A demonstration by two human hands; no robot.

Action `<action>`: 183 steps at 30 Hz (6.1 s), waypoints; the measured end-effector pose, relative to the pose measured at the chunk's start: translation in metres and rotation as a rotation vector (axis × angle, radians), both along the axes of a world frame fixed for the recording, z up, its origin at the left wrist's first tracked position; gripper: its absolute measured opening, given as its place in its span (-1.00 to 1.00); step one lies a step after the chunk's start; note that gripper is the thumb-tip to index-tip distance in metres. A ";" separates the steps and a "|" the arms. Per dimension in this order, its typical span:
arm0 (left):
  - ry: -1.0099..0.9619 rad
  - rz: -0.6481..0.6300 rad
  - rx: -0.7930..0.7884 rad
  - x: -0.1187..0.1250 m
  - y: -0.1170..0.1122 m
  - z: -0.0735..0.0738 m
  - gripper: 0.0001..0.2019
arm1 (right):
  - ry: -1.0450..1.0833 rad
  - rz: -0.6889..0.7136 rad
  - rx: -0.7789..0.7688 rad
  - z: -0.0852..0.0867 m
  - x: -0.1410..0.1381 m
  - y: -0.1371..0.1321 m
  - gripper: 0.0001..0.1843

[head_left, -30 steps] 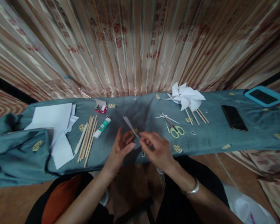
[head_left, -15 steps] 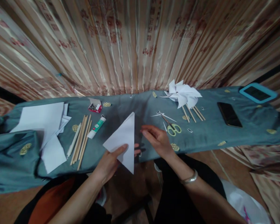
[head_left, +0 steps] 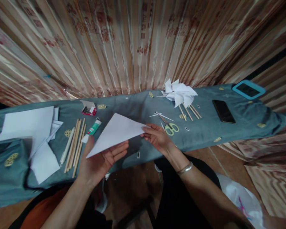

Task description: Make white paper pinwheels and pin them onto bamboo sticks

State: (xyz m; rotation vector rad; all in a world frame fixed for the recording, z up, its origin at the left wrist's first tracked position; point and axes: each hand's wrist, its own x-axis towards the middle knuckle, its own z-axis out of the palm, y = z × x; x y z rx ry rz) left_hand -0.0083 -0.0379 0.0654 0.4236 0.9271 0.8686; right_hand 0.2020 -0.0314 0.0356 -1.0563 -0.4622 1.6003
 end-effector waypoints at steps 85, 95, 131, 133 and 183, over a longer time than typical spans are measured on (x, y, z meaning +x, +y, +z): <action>0.131 0.056 0.095 0.085 0.036 -0.016 -0.75 | -0.130 0.441 0.163 -0.014 0.050 -0.056 -0.46; 0.130 0.017 0.105 0.084 0.034 -0.016 -0.78 | -0.133 0.452 0.194 -0.011 0.051 -0.056 -0.47; 0.121 0.005 0.066 0.090 0.029 -0.021 -0.76 | -0.314 0.294 0.069 -0.014 0.041 -0.059 -0.58; 0.120 0.005 0.067 0.090 0.030 -0.022 -0.73 | -0.287 0.278 0.063 -0.015 0.039 -0.059 -0.59; 0.246 0.116 0.152 0.080 0.036 -0.023 -0.73 | -1.131 0.141 0.083 0.000 0.071 -0.047 -0.55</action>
